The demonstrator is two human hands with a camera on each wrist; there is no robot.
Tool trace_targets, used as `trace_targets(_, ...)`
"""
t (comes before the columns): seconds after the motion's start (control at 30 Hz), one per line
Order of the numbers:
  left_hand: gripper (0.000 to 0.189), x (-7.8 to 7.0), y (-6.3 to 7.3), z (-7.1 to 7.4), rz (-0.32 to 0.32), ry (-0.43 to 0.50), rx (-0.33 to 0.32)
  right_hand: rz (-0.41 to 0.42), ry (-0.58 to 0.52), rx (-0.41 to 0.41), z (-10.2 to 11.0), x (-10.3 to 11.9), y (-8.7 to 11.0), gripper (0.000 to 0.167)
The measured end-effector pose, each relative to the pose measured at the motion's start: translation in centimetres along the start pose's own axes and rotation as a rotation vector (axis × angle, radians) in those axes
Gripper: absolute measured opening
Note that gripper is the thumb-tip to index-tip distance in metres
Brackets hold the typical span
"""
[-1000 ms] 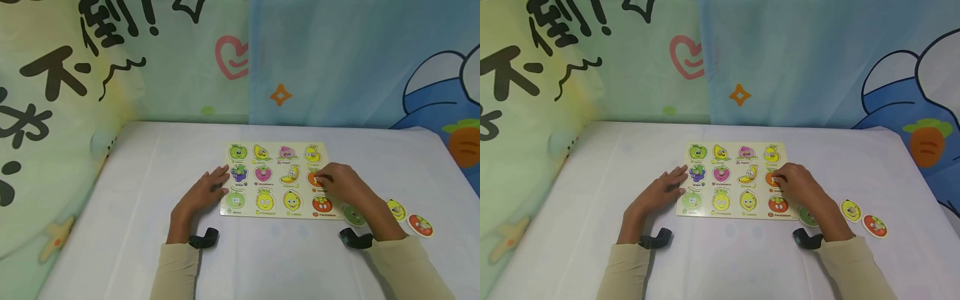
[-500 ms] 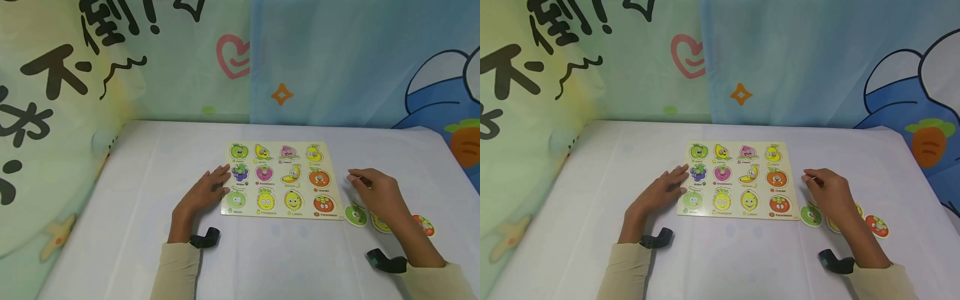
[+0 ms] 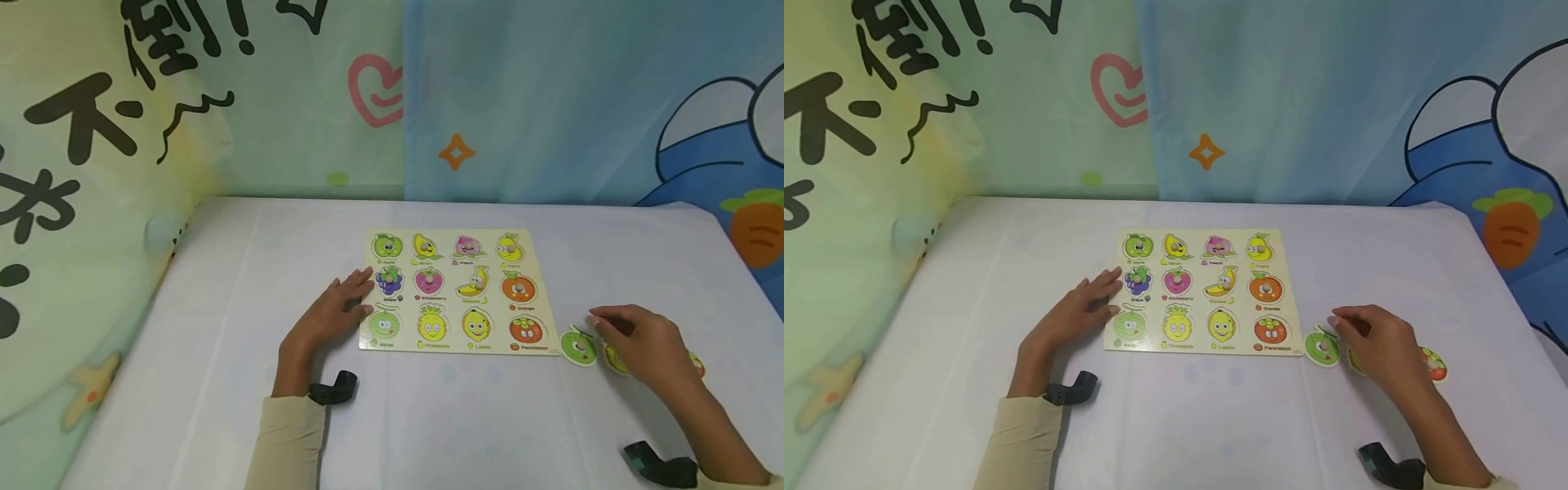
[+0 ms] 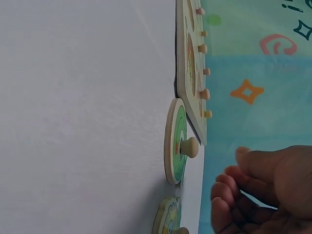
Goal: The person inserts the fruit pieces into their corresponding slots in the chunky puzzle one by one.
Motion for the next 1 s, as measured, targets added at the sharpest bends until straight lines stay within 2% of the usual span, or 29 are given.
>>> trace_targets(0.13, 0.051, 0.1, 0.1, 0.0, -0.003, 0.008, 0.0, -0.023, 0.016, 0.116, -0.5, 0.0, 0.4, 0.03)
trace_targets(0.27, 0.052, 0.1, 0.1, 0.1, -0.01, 0.016, 0.0, 0.024, 0.038, 0.199, -0.9, 0.0, 0.6, 0.028)
trace_targets(0.57, 0.052, 0.2, -0.1, -0.1, -0.003, 0.016, 0.003, 0.081, 0.105, 0.216, -1.2, 0.5, 0.3, 0.021)
trace_targets(0.67, 0.052, 0.1, -0.1, -0.1, -0.007, 0.01, 0.002, 0.069, 0.095, 0.227, -1.0, 0.6, 0.3, 0.022)
trace_targets(0.8, 0.051, 0.0, 0.0, 0.0, -0.008, 0.006, -0.006, 0.073, 0.047, 0.189, -0.6, 1.2, 0.2, 0.023)
trace_targets(1.0, 0.051, -0.2, 0.0, 0.1, -0.005, 0.006, -0.008, 0.243, -0.061, 0.018, -0.6, 3.6, -0.3, 0.017)
Point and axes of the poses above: each hand's wrist, its own y-axis away from the middle knuckle, its own z-axis out of the back of the hand, x = y × z, the point moved 2 cm from there along -y, towards the middle knuckle, and after that the axes turned 7 degrees about z, right-handed, at the moved point
